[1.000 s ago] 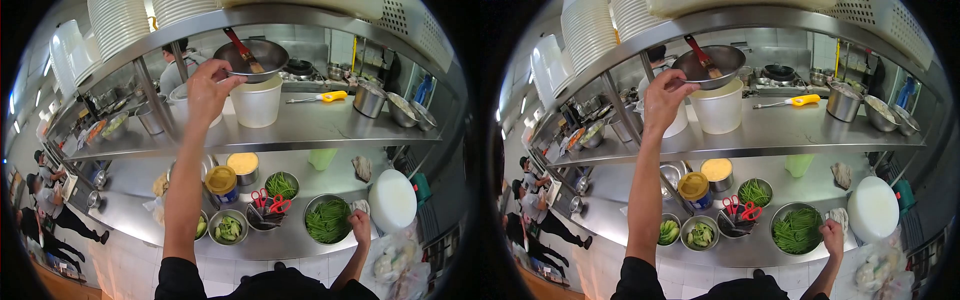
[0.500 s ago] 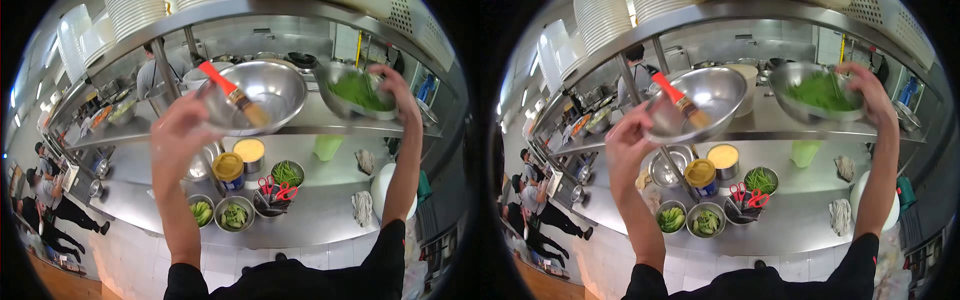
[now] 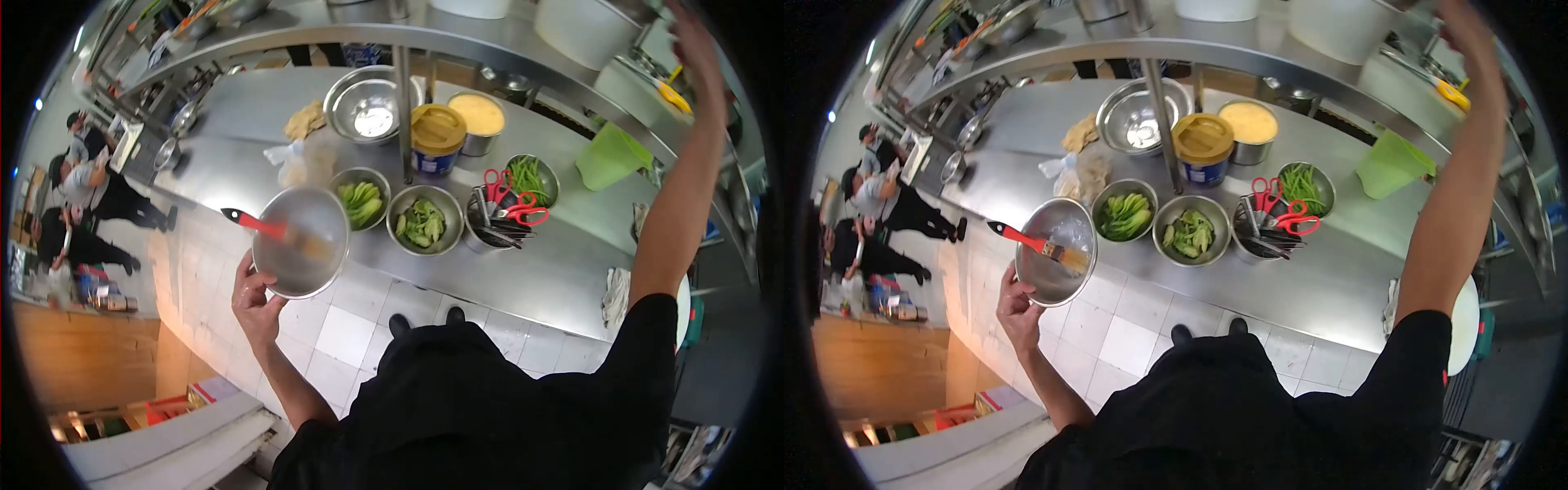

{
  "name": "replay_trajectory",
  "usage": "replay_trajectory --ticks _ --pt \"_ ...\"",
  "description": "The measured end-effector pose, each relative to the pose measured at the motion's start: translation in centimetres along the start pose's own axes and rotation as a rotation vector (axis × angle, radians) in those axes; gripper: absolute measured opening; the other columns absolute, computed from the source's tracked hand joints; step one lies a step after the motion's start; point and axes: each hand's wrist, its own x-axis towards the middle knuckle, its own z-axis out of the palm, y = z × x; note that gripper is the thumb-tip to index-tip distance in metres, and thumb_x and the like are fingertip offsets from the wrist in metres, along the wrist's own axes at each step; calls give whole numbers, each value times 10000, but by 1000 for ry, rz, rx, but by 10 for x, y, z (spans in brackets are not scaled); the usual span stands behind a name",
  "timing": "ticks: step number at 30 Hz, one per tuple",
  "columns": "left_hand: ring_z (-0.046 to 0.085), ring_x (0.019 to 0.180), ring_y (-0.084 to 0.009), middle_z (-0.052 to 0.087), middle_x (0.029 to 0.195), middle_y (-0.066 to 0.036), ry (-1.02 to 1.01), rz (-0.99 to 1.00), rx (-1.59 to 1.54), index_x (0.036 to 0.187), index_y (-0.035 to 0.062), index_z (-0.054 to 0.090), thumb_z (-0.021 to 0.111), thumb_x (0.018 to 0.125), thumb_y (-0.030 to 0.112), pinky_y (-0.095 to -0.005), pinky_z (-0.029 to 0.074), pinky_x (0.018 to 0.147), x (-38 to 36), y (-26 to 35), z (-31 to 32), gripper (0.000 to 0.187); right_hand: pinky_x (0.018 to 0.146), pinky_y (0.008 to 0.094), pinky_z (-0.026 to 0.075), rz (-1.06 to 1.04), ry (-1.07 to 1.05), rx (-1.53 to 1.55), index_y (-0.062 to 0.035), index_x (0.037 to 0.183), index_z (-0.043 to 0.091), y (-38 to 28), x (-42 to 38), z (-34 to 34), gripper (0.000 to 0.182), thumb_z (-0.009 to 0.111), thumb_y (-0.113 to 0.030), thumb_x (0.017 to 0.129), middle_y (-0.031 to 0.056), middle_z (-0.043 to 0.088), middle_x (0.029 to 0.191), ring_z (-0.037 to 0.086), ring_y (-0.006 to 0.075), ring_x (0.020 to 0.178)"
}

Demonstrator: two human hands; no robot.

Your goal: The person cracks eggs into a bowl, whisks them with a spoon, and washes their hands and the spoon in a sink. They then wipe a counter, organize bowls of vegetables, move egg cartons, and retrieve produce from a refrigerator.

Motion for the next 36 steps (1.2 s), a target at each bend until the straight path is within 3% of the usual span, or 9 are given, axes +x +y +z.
replay_trajectory --ticks 5,8,9,11,14,19,22,26,36 --pt "539 1059 -245 428 1294 -178 143 -38 184 858 -22 608 694 557 -140 -314 493 844 -46 -48 -19 334 540 214 319 652 146 825 -72 993 620 -98 -74 -86 245 522 -266 877 -7 491 709 409 80 603" --pt "531 1086 -262 422 1299 -179 230 -107 168 867 -21 609 688 576 -133 -337 487 883 -65 -75 -15 322 479 189 323 664 -9 1477 -13 1041 593 -186 -148 -79 227 587 -147 857 5 542 726 430 43 571" --pt "530 1088 -261 418 1302 -180 241 -119 143 866 -19 608 685 579 -133 -335 487 883 -68 -81 -13 318 501 182 356 958 -271 1309 -36 1026 596 -226 -175 -73 189 591 -103 850 14 579 756 464 41 596" --pt "528 1090 -259 414 1306 -181 247 -141 116 864 -17 608 682 582 -132 -334 488 882 -74 -89 -6 314 539 196 399 889 -896 1489 -88 975 604 -304 -188 -68 167 627 -84 810 -15 600 733 504 40 619" --pt "533 1083 -263 407 1310 -189 278 -134 87 860 -18 606 672 591 -118 -340 477 885 -77 -102 -1 295 565 294 451 305 -1160 1651 -38 1021 590 -403 -261 -37 258 642 -101 776 71 619 704 558 133 593" --pt "514 1109 -269 430 1288 -200 334 -106 129 859 -4 614 665 605 -64 -352 437 895 -69 -120 -3 265 643 426 473 432 -1110 1543 -52 1300 375 -491 -264 -29 568 607 -167 795 167 637 763 618 339 698" --pt "507 1122 -284 492 1235 -182 369 -63 256 865 -1 619 686 613 -28 -360 414 918 -58 -129 -7 262 742 423 466 467 -1081 1318 -57 1294 375 -529 -272 -3 573 610 -178 785 213 609 935 602 351 814" --pt "519 1100 -251 394 1317 -180 325 30 461 916 -5 587 662 681 -105 -327 507 843 -35 -153 -14 266 762 476 448 414 -861 1261 14 1168 435 -555 -297 16 489 634 -189 770 247 599 957 588 393 874" --pt "554 1052 -265 385 1319 -221 204 125 405 925 -35 595 689 691 -71 -338 530 832 58 -188 5 255 586 432 509 347 -939 937 -32 949 477 -523 -299 18 329 658 -252 785 185 612 856 622 360 737"
